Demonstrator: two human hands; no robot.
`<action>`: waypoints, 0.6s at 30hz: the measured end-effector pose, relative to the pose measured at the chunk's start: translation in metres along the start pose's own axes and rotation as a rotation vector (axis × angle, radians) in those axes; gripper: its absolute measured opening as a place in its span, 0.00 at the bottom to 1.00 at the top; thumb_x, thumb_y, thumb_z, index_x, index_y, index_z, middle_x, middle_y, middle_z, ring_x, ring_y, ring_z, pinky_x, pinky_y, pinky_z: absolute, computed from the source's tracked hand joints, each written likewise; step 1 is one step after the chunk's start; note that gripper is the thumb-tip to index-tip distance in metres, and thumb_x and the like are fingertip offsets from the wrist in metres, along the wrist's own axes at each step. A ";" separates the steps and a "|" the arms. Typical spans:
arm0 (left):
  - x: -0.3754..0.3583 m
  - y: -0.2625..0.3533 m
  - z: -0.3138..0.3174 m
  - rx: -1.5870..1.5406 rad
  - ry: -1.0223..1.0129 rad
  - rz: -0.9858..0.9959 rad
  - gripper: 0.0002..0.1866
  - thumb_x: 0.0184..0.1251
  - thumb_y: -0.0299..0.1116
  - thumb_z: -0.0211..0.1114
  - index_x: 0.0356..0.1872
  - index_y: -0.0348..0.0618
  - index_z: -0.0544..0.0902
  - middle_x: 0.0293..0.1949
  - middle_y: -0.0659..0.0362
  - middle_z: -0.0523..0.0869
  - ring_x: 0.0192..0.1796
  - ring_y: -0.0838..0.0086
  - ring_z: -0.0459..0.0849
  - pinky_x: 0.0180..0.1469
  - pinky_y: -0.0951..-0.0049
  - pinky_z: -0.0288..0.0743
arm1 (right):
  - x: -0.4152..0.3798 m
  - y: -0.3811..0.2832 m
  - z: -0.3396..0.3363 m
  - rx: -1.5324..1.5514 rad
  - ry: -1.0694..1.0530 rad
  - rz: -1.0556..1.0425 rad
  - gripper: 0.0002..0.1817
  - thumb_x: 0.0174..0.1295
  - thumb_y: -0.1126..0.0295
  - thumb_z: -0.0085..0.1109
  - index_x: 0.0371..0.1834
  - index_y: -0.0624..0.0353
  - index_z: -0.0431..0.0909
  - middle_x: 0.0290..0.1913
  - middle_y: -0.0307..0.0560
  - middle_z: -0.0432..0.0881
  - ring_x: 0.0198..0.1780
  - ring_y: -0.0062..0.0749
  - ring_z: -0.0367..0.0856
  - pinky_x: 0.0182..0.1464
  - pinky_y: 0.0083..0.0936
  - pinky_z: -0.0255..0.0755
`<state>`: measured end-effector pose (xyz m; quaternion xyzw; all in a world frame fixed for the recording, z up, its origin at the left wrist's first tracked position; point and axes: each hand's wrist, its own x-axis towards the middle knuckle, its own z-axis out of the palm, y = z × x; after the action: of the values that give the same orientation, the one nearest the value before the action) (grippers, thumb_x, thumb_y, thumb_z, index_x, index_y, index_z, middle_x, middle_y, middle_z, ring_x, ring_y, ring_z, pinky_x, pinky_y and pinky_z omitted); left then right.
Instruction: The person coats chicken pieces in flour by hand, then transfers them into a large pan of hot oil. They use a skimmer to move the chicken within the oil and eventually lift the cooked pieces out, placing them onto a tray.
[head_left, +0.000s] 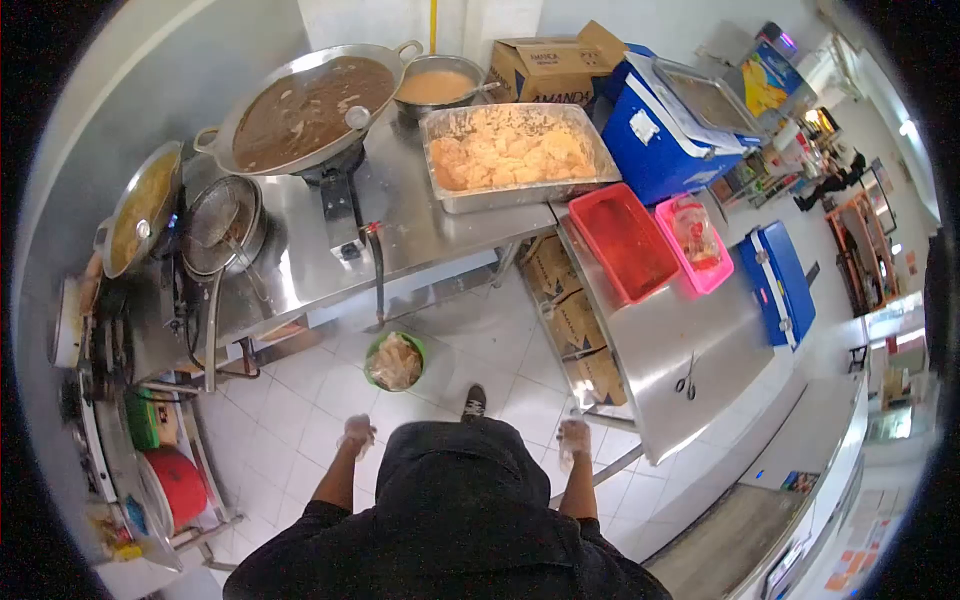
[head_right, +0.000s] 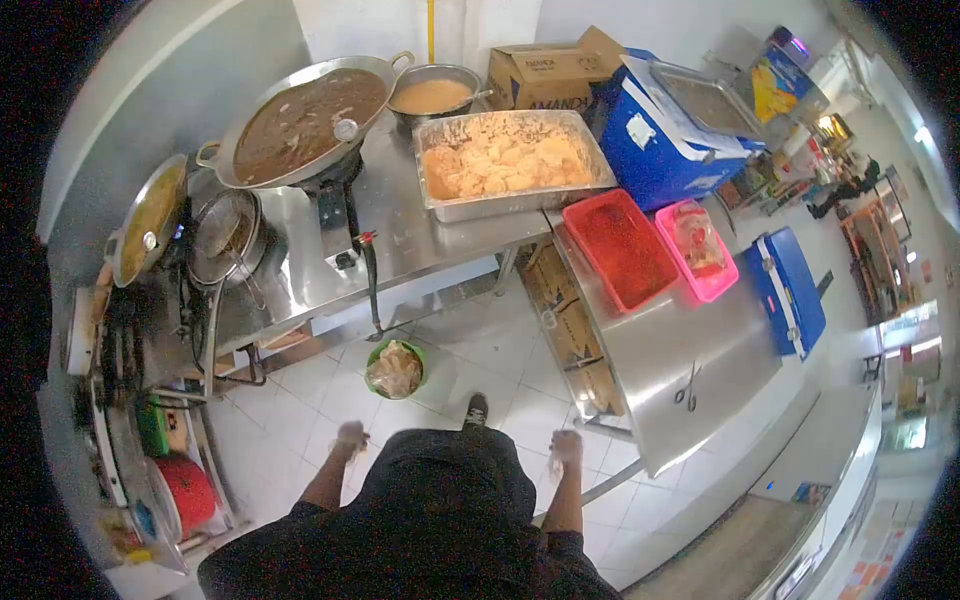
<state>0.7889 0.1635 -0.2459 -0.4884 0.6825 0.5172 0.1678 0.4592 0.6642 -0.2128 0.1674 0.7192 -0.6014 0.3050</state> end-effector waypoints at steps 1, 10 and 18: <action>0.022 0.000 0.005 -0.042 0.029 0.180 0.06 0.57 0.32 0.54 0.29 0.44 0.77 0.28 0.55 0.83 0.27 0.71 0.83 0.24 0.74 0.75 | 0.020 -0.035 0.004 -0.143 -0.020 -0.060 0.10 0.55 0.65 0.55 0.24 0.60 0.77 0.20 0.42 0.76 0.20 0.29 0.75 0.26 0.27 0.73; 0.016 0.353 -0.025 0.003 0.342 0.511 0.19 0.66 0.45 0.44 0.29 0.39 0.75 0.24 0.53 0.78 0.29 0.63 0.76 0.34 0.64 0.68 | 0.077 -0.355 0.158 -0.638 -0.082 -0.517 0.16 0.57 0.61 0.56 0.37 0.66 0.77 0.28 0.46 0.80 0.29 0.25 0.78 0.33 0.24 0.72; 0.152 0.517 -0.069 -0.258 0.344 0.279 0.23 0.67 0.48 0.43 0.49 0.38 0.72 0.38 0.47 0.81 0.39 0.56 0.80 0.41 0.59 0.73 | 0.131 -0.554 0.220 -0.731 0.140 -0.817 0.11 0.62 0.67 0.50 0.34 0.65 0.75 0.31 0.53 0.80 0.35 0.37 0.80 0.38 0.31 0.72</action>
<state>0.3024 0.0223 -0.0492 -0.4878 0.6901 0.5274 -0.0875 0.0756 0.3125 0.1064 -0.2024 0.9062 -0.3694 0.0365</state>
